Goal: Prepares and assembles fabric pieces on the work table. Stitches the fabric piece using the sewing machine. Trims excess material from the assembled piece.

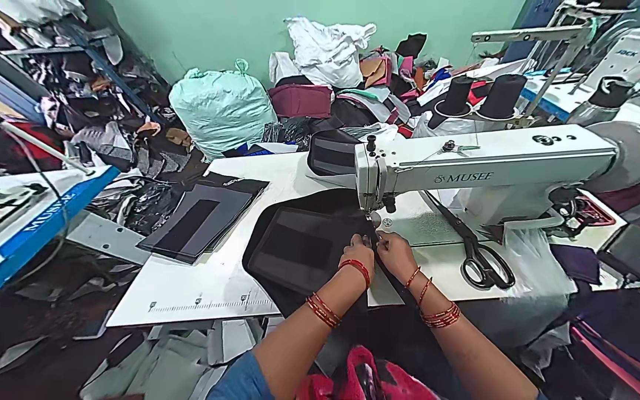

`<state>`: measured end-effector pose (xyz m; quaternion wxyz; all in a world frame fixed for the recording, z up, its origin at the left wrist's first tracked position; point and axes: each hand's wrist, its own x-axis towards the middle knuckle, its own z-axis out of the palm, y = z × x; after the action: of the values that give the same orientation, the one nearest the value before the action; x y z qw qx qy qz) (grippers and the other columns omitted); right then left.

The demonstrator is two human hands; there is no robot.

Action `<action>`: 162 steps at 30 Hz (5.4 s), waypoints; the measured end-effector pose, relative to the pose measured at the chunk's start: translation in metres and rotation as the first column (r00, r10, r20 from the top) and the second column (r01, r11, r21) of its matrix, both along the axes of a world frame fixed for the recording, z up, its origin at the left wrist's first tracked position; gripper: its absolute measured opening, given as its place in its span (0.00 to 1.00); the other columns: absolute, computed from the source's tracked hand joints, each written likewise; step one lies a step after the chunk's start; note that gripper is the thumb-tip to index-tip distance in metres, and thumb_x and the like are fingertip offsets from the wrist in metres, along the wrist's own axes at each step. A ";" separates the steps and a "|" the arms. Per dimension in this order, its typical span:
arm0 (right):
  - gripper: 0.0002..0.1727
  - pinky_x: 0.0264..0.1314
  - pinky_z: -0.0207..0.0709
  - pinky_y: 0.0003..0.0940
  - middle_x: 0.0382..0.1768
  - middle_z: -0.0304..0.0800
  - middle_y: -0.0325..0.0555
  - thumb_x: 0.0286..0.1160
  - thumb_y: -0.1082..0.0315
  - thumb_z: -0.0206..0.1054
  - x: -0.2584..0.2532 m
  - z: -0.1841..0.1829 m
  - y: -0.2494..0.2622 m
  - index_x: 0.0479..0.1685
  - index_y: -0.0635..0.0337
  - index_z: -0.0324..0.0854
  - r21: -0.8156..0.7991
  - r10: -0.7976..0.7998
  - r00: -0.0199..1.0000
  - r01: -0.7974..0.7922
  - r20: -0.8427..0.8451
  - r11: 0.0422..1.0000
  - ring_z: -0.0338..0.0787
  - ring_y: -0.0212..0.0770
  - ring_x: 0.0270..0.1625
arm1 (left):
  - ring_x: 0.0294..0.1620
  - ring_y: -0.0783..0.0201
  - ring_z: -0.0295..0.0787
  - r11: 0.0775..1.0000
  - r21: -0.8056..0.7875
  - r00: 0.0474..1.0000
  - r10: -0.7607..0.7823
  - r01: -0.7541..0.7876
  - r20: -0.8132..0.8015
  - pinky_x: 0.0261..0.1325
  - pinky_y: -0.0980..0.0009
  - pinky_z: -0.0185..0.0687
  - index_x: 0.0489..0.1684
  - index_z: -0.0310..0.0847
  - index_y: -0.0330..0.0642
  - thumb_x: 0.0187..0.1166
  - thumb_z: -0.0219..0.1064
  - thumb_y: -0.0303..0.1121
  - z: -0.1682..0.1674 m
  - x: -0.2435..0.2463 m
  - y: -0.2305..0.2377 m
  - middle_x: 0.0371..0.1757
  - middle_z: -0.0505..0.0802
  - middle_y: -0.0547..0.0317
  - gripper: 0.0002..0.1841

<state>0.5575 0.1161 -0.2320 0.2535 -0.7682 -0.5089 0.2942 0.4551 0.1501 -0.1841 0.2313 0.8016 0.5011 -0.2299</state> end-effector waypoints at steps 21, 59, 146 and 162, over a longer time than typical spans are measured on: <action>0.21 0.72 0.76 0.42 0.59 0.89 0.61 0.83 0.73 0.58 0.006 -0.010 -0.003 0.72 0.68 0.81 0.053 0.000 0.991 0.007 -0.132 0.999 0.88 0.50 0.62 | 0.77 0.38 0.78 0.997 -0.059 0.977 -0.043 0.056 0.208 0.77 0.45 0.75 0.89 0.61 0.35 0.88 0.56 0.45 -0.005 -0.011 0.008 0.90 0.61 0.32 0.33; 0.23 0.65 0.81 0.47 0.73 0.70 0.71 0.86 0.78 0.49 -0.028 0.017 -0.006 0.79 0.74 0.70 -0.314 0.256 0.927 -0.165 0.274 0.935 0.88 0.61 0.62 | 0.80 0.48 0.79 0.983 0.163 0.925 -0.138 0.084 0.354 0.80 0.47 0.70 0.85 0.73 0.48 0.84 0.49 0.29 -0.013 -0.037 0.033 0.78 0.84 0.47 0.27; 0.20 0.68 0.78 0.36 0.56 0.91 0.61 0.81 0.77 0.61 -0.003 -0.010 -0.036 0.70 0.70 0.82 0.070 -0.027 0.990 0.037 -0.137 0.997 0.90 0.45 0.56 | 0.93 0.39 0.53 0.982 0.073 0.843 -0.185 0.171 0.505 0.87 0.33 0.44 0.89 0.68 0.52 0.95 0.39 0.48 -0.027 -0.062 -0.024 0.91 0.68 0.54 0.28; 0.22 0.52 0.81 0.28 0.53 0.92 0.56 0.81 0.76 0.60 0.015 -0.012 -0.038 0.72 0.70 0.80 0.067 0.052 0.941 -0.031 -0.334 0.997 0.89 0.34 0.45 | 0.94 0.38 0.50 0.962 0.100 0.892 -0.272 0.253 0.361 0.87 0.31 0.42 0.90 0.66 0.55 0.95 0.39 0.50 -0.028 -0.058 -0.023 0.93 0.66 0.54 0.28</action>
<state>0.5725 0.0782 -0.2437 0.3536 -0.6879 -0.4830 0.4104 0.3969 0.1272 -0.2123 0.2684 0.8964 0.3409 -0.0907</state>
